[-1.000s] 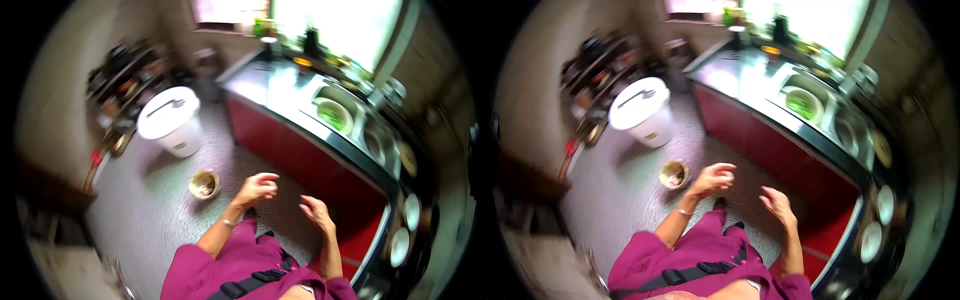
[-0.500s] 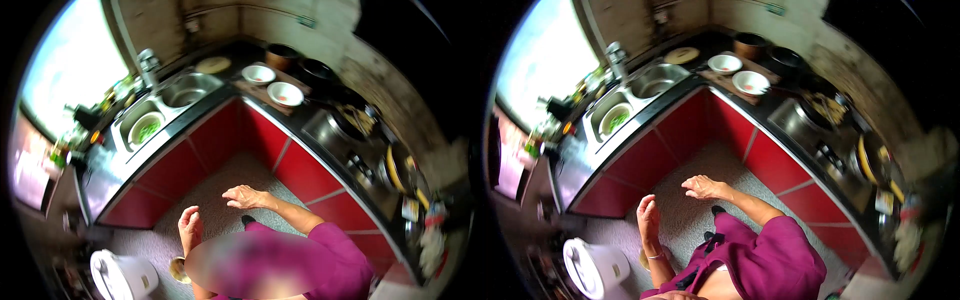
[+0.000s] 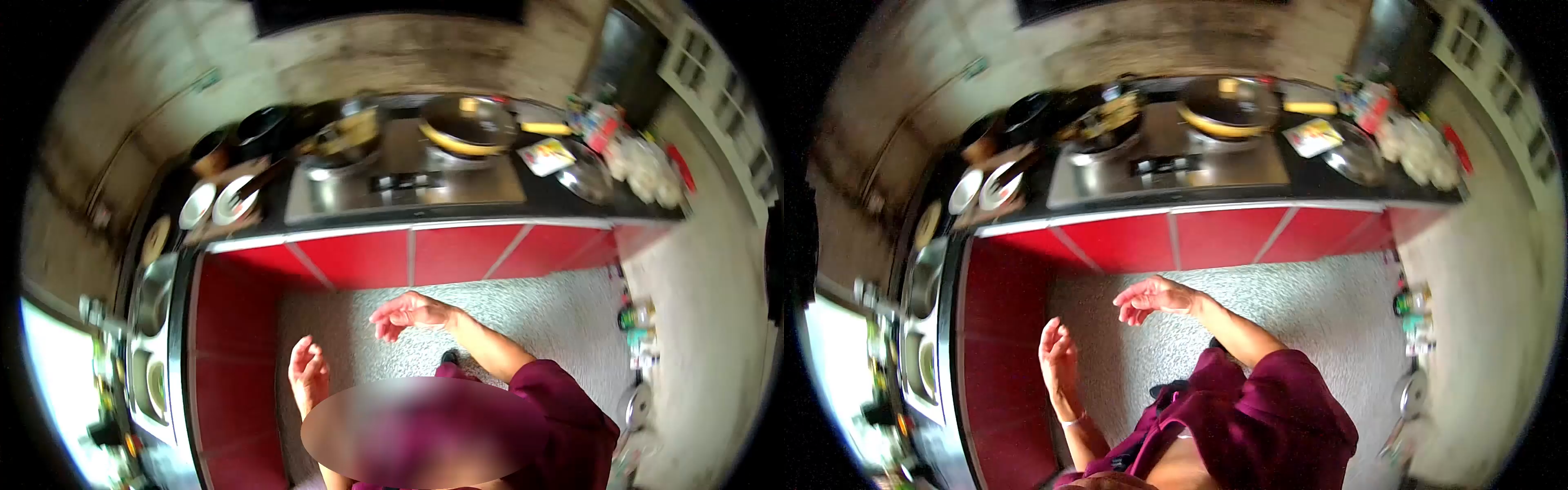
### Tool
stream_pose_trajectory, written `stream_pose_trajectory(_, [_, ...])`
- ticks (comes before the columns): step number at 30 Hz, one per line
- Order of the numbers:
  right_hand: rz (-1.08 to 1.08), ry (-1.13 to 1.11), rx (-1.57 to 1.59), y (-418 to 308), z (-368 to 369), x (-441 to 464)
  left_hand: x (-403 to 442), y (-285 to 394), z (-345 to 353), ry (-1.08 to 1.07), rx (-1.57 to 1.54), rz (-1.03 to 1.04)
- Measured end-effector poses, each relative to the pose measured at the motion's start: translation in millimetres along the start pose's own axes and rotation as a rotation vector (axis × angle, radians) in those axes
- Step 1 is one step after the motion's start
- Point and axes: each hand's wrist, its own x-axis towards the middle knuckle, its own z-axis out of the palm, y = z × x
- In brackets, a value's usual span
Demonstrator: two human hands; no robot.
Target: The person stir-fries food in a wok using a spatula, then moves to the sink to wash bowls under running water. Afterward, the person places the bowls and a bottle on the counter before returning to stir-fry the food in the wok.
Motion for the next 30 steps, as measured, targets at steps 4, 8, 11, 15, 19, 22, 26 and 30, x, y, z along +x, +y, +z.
stream_pose_trajectory(4, [0.181,0.481,-1.250,7.7,-64.0,-62.5,37.3,-38.3,55.6,-0.187,0.049,-0.043])
stream_pose_trajectory(8, [0.109,0.530,-1.171,-23.9,-92.0,-125.2,63.4,-69.2,116.7,-0.203,0.123,-0.125])
stream_pose_trajectory(11, [-0.047,0.549,-0.954,-52.4,-97.3,-158.4,72.6,-77.8,152.9,-0.209,0.146,-0.179])
stream_pose_trajectory(15, [-0.280,0.369,-0.194,-72.1,-103.2,-197.4,92.0,-95.4,166.6,-0.287,0.242,-0.114])
stream_pose_trajectory(19, [-0.021,0.822,-0.474,-45.9,-135.8,-195.1,96.1,-96.7,157.8,-0.281,0.083,-0.147])
stream_pose_trajectory(22, [0.103,0.672,-0.763,-18.7,-155.6,-185.6,102.9,-86.8,136.1,-0.245,-0.019,-0.159])
stream_pose_trajectory(26, [0.176,0.537,-0.623,-31.2,-131.2,-129.1,107.1,-61.3,89.3,-0.131,-0.043,-0.094])
stream_pose_trajectory(30, [0.229,0.438,-0.726,-16.6,-115.6,-46.3,103.7,-15.5,26.9,0.030,-0.050,-0.036])
